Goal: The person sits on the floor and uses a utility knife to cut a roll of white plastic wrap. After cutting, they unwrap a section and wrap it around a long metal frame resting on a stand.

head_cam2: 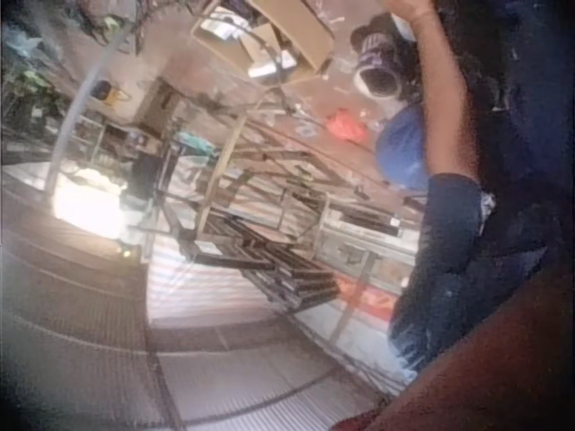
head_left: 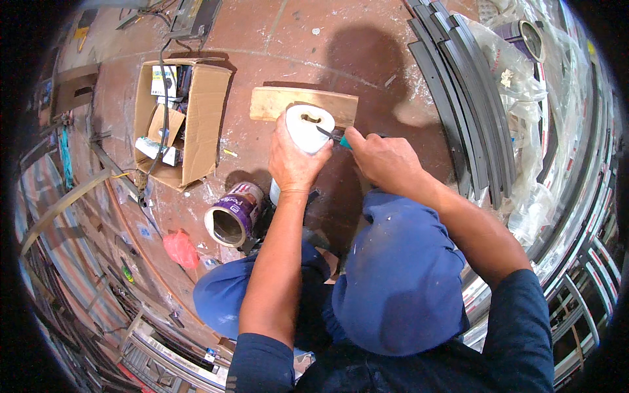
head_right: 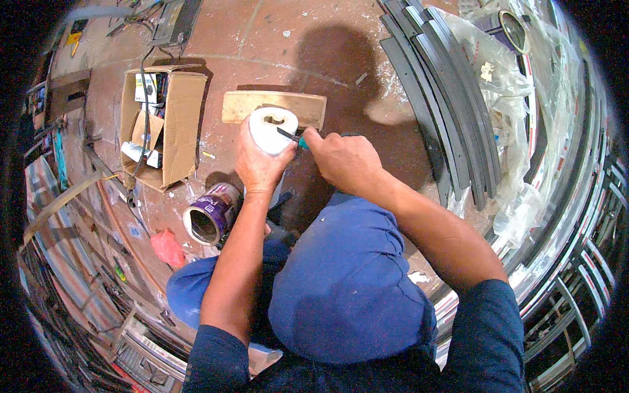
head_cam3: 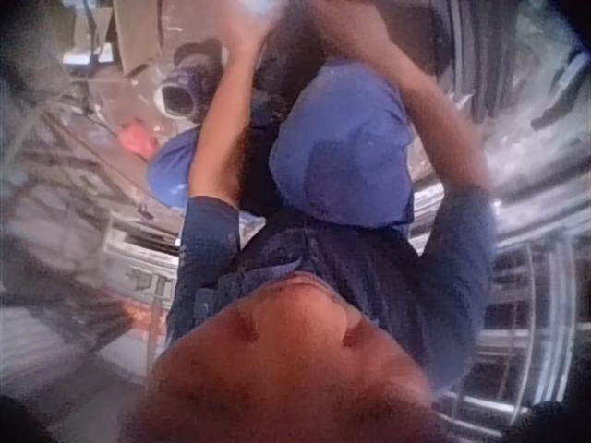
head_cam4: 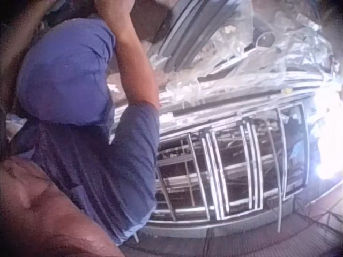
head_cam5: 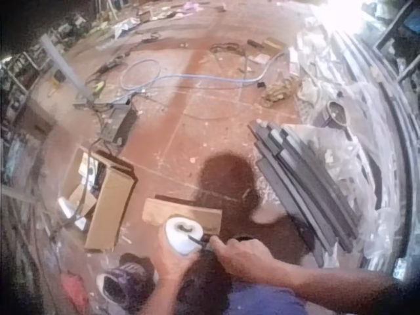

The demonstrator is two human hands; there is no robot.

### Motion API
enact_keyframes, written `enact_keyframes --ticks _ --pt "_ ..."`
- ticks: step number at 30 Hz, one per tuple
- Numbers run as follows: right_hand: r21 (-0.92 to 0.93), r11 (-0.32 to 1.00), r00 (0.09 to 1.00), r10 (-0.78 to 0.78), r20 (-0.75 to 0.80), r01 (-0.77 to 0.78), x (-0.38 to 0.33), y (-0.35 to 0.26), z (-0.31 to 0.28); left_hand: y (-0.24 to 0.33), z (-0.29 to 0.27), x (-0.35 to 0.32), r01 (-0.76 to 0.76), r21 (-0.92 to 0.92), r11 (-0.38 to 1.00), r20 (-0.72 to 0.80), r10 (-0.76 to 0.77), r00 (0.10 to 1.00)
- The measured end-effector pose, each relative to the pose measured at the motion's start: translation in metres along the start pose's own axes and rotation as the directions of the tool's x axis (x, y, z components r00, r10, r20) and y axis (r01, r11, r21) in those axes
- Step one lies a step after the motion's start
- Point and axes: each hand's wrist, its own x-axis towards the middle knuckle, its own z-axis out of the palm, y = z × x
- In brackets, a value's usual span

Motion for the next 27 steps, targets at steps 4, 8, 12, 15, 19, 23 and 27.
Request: enact_keyframes --ticks 4,8,12,15,19,23,27 --pt "-0.027 1.000 0.998 0.005 -0.062 -0.007 0.004 -0.003 0.003 0.006 -0.003 0.003 0.039 -0.053 0.998 0.031 -0.037 0.999" --pt "-0.050 0.998 0.999 0.035 -0.002 -0.036 0.005 -0.007 -0.001 0.013 -0.009 0.000 0.060 -0.053 0.997 0.053 -0.057 0.997" --pt "-0.012 0.999 0.999 0.031 -0.008 -0.031 -0.003 -0.008 -0.004 0.006 -0.008 0.002 0.042 -0.041 0.998 0.042 -0.041 0.998" --pt "-0.034 0.998 0.998 0.053 -0.018 -0.054 0.003 -0.005 -0.001 0.012 -0.005 0.003 0.044 -0.024 0.999 0.001 -0.044 0.999" --pt "-0.048 0.995 0.996 0.088 -0.023 -0.089 0.011 -0.010 0.002 0.017 -0.011 0.003 0.062 -0.087 0.994 0.078 -0.056 0.995" --pt "-0.040 0.996 0.997 0.079 -0.002 -0.079 -0.002 -0.011 -0.005 0.000 -0.009 0.003 0.035 -0.090 0.995 0.026 -0.032 0.999" --pt "-0.022 0.995 0.995 0.102 0.008 -0.102 0.011 -0.007 0.001 -0.001 -0.001 0.004 -0.014 -0.050 0.999 -0.008 0.014 1.000"
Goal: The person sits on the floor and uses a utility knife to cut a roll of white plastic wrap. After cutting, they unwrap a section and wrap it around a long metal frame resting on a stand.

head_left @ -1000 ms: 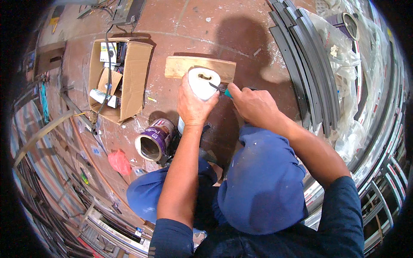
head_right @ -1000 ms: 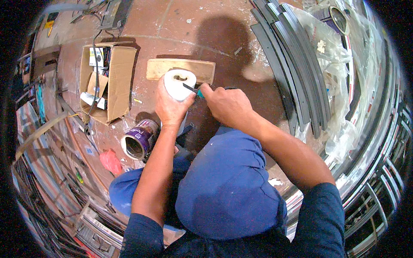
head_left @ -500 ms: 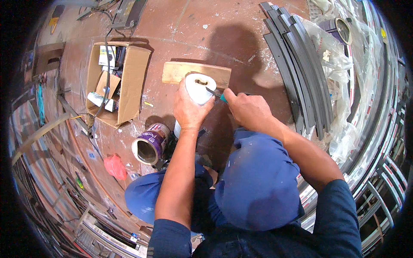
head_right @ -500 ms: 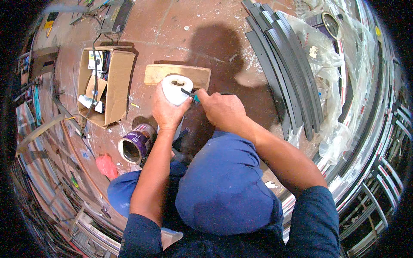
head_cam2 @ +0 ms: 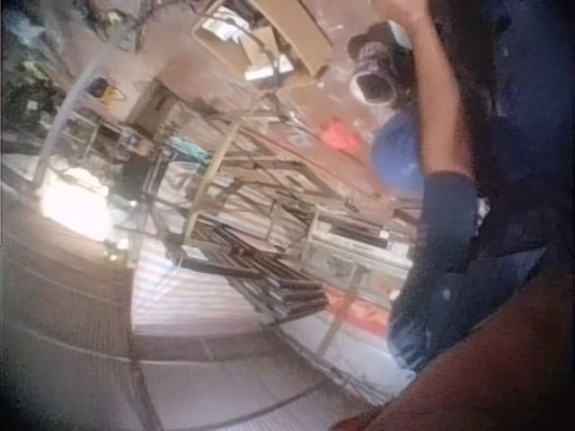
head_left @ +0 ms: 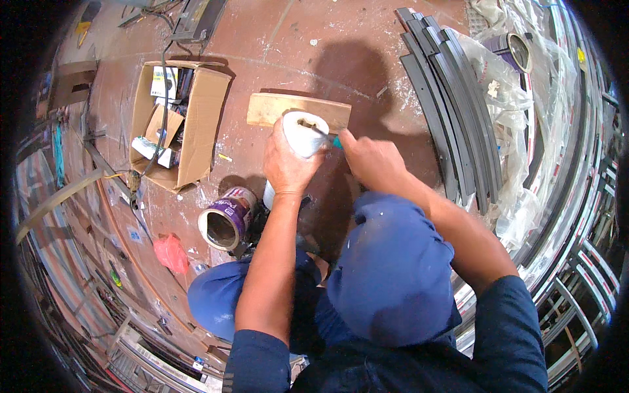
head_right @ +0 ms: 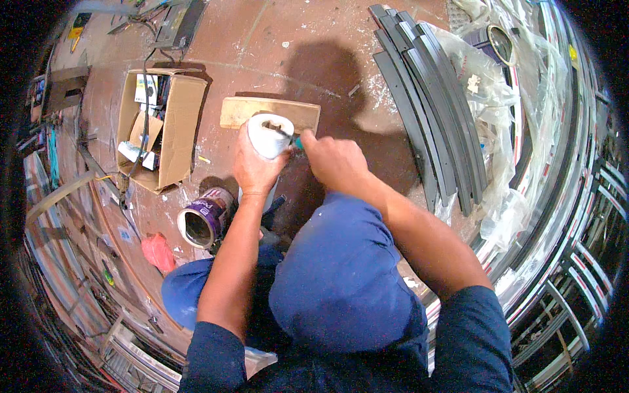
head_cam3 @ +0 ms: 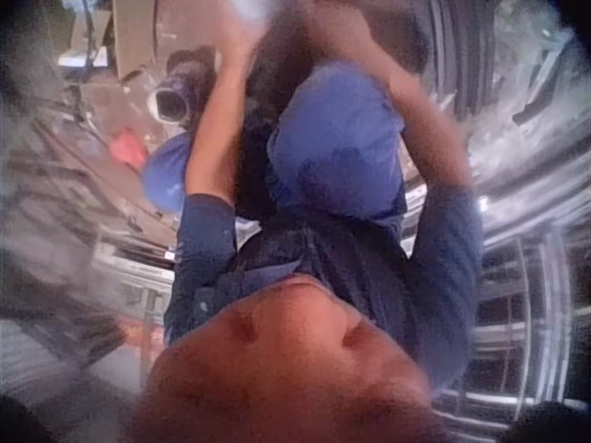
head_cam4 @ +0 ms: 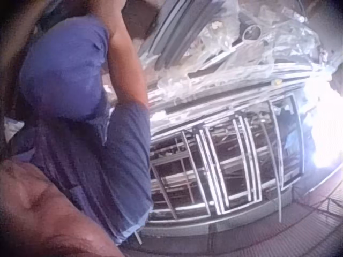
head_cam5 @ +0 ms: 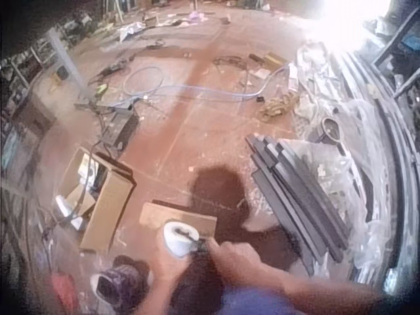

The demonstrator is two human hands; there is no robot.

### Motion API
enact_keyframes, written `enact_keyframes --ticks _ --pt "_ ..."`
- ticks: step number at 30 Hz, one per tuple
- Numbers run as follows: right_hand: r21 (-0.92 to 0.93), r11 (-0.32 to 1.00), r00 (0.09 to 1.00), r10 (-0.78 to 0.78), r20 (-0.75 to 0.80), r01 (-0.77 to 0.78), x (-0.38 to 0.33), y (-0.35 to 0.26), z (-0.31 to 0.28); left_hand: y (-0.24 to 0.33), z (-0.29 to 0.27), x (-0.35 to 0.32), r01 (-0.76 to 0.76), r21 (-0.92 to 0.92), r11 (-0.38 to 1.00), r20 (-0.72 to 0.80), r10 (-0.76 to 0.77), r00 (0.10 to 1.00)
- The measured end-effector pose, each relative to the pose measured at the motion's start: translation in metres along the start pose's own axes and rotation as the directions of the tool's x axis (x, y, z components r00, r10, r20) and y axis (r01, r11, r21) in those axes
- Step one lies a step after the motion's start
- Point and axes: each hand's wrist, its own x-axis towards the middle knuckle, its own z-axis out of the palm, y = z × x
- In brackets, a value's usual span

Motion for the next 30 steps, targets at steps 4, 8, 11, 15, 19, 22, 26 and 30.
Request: enact_keyframes --ticks 4,8,11,15,19,22,26,30 --pt "0.007 0.996 0.989 0.084 0.124 -0.085 0.010 0.016 0.032 -0.007 -0.006 0.002 0.005 -0.100 0.995 0.070 0.002 0.998" --pt "0.072 0.991 0.993 0.117 -0.028 -0.115 -0.001 0.024 0.013 -0.011 -0.021 0.012 -0.009 -0.146 0.989 0.112 0.026 0.993" --pt "0.064 0.997 0.994 -0.030 -0.107 0.037 -0.003 0.015 0.006 -0.015 -0.016 0.015 -0.022 -0.153 0.988 0.105 0.038 0.994" --pt "0.029 0.997 0.998 -0.065 0.026 0.065 -0.001 0.008 -0.001 -0.013 -0.014 0.014 0.039 -0.171 0.985 0.111 -0.020 0.994" --pt "0.041 0.997 0.998 -0.067 0.017 0.066 -0.004 0.007 -0.001 -0.014 -0.015 0.014 0.006 -0.170 0.985 0.098 0.011 0.995" --pt "0.042 0.997 0.998 -0.068 0.008 0.067 -0.004 0.007 -0.001 -0.012 -0.013 0.014 0.007 -0.155 0.988 0.090 0.007 0.996" --pt "0.058 0.996 0.997 -0.074 0.022 0.072 -0.001 0.005 0.002 -0.012 -0.012 0.012 0.009 -0.167 0.986 0.059 0.001 0.998" --pt "0.048 0.997 0.997 -0.064 0.030 0.063 0.008 0.001 -0.001 -0.001 -0.019 0.014 0.002 -0.131 0.991 0.113 0.013 0.994"
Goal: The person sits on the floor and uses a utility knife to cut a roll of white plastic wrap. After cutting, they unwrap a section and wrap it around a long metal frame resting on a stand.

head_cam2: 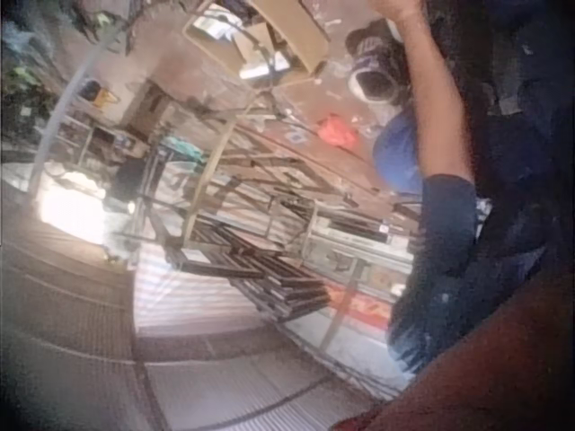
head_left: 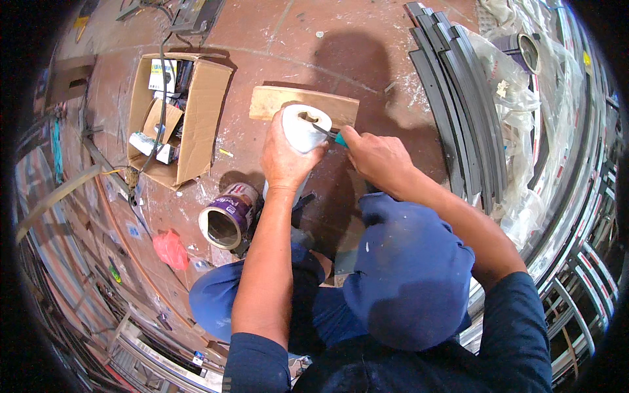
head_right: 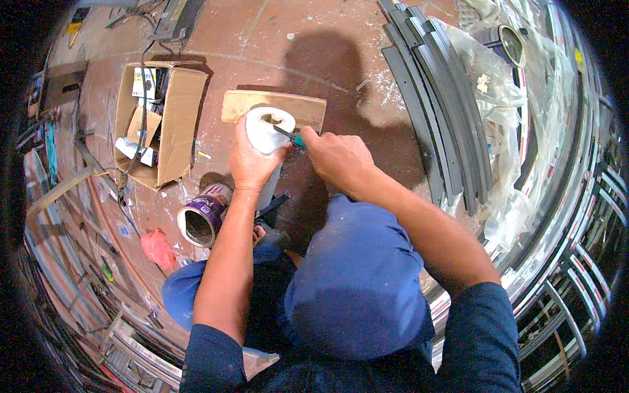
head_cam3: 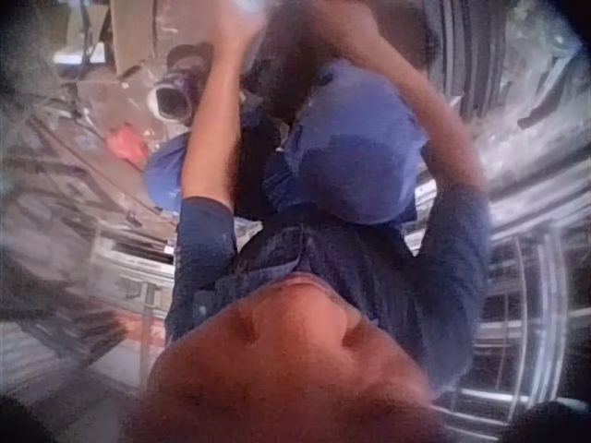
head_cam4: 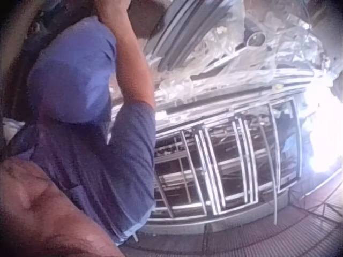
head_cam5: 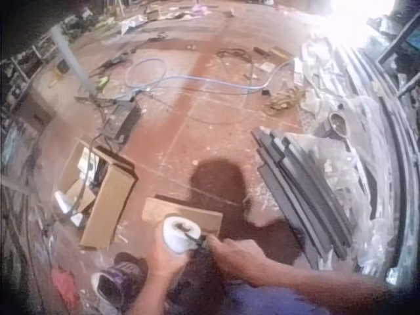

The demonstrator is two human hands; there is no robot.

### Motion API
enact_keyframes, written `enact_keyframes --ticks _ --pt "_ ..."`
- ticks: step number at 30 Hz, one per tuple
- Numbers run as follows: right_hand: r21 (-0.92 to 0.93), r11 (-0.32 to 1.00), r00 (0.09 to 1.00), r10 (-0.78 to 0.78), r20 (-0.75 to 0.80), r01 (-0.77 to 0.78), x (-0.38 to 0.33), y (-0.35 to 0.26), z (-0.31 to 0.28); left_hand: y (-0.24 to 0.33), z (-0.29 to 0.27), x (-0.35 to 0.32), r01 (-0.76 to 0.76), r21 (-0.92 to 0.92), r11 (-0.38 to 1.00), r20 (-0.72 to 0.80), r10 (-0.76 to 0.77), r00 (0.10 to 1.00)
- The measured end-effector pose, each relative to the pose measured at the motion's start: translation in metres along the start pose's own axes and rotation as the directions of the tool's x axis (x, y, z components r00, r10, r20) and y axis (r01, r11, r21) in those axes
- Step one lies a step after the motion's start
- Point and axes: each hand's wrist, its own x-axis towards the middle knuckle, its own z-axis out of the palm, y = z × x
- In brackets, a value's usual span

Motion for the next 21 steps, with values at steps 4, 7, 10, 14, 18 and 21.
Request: enact_keyframes --ticks 4,7,10,14,18,21 --pt "-0.017 1.000 1.000 -0.012 -0.019 0.012 0.005 -0.003 -0.002 0.005 -0.001 0.001 0.016 0.002 1.000 0.010 -0.016 1.000" --pt "-0.012 0.999 0.998 -0.031 -0.048 0.031 -0.005 0.000 0.003 -0.003 -0.005 -0.001 0.023 0.001 1.000 0.001 -0.023 1.000" --pt "-0.012 0.999 0.997 -0.034 -0.070 0.034 -0.013 0.004 0.005 -0.007 -0.002 0.000 0.006 0.019 1.000 -0.022 -0.006 1.000" --pt "0.009 1.000 1.000 0.027 -0.006 -0.027 0.005 -0.001 0.000 -0.001 0.000 0.001 0.039 0.000 0.999 -0.018 -0.039 0.999" --pt "0.008 0.999 0.999 0.033 -0.036 -0.033 0.005 -0.001 0.008 -0.006 -0.001 0.004 0.017 0.017 1.000 0.005 -0.017 1.000" --pt "0.005 1.000 1.000 0.023 -0.020 -0.023 0.000 -0.001 0.008 -0.015 -0.002 0.004 -0.014 0.012 1.000 -0.010 0.014 1.000"
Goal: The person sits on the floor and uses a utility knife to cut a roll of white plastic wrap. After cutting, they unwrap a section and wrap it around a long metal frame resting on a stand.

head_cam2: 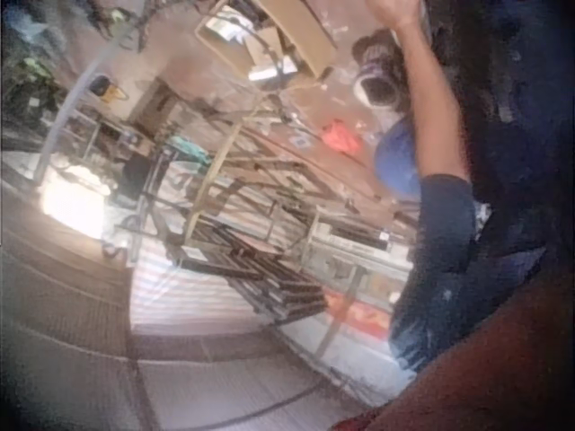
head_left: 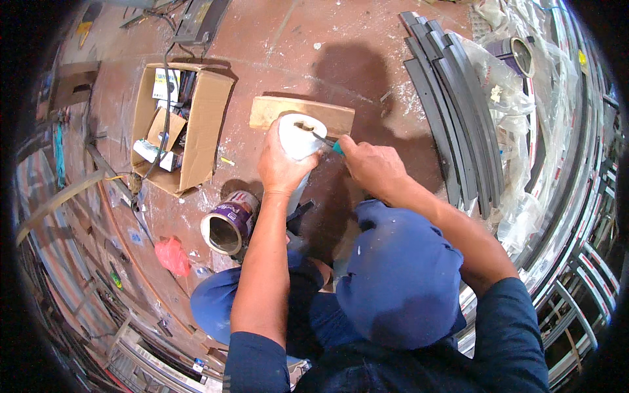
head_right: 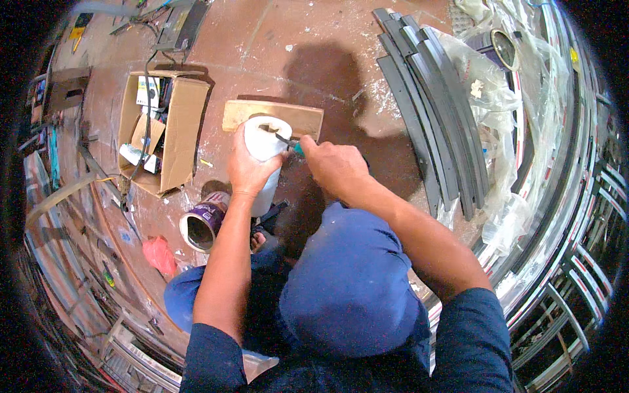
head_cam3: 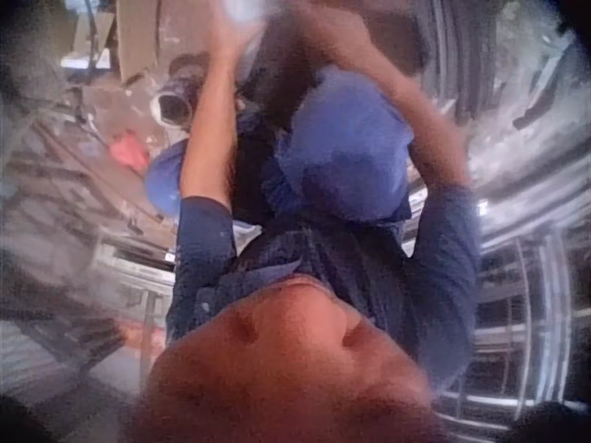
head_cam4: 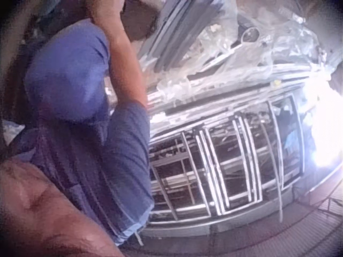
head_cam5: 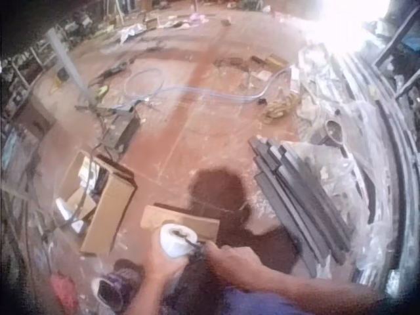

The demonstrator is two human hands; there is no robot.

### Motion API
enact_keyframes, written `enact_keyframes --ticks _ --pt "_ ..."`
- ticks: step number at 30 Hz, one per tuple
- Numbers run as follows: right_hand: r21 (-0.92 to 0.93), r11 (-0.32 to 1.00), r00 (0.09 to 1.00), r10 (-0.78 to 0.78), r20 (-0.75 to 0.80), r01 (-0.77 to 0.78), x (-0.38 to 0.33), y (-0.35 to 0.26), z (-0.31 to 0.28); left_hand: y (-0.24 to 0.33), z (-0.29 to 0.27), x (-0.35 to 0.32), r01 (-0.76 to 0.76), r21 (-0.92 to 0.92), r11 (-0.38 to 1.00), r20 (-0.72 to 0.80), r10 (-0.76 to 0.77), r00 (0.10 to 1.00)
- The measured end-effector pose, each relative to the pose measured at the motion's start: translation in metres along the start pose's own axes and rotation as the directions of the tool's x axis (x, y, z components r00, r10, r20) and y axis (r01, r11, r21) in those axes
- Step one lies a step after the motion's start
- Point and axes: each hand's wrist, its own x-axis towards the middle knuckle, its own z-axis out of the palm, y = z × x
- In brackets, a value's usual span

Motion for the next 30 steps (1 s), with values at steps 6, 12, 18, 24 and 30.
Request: enact_keyframes --ticks 6,12,18,24,30 --pt "-0.036 0.999 0.999 0.037 -0.004 -0.037 0.008 -0.005 -0.004 -0.002 0.001 0.007 0.024 -0.094 0.995 0.043 -0.020 0.999" --pt "-0.063 0.998 0.999 -0.026 -0.024 0.024 -0.001 -0.003 -0.009 -0.005 -0.003 0.007 -0.017 -0.041 0.999 0.025 0.018 1.000" --pt "-0.023 0.999 0.999 0.033 -0.017 -0.033 0.012 -0.007 -0.009 -0.001 0.000 0.009 -0.010 -0.074 0.997 0.040 0.013 0.999" --pt "-0.023 1.000 0.999 -0.012 -0.032 0.011 0.004 -0.001 -0.004 -0.015 -0.007 0.011 0.006 -0.102 0.995 0.055 0.000 0.998" --pt "-0.018 0.999 0.999 0.030 -0.018 -0.031 0.026 0.000 -0.003 -0.014 -0.007 0.017 0.013 -0.125 0.992 0.096 -0.001 0.995"
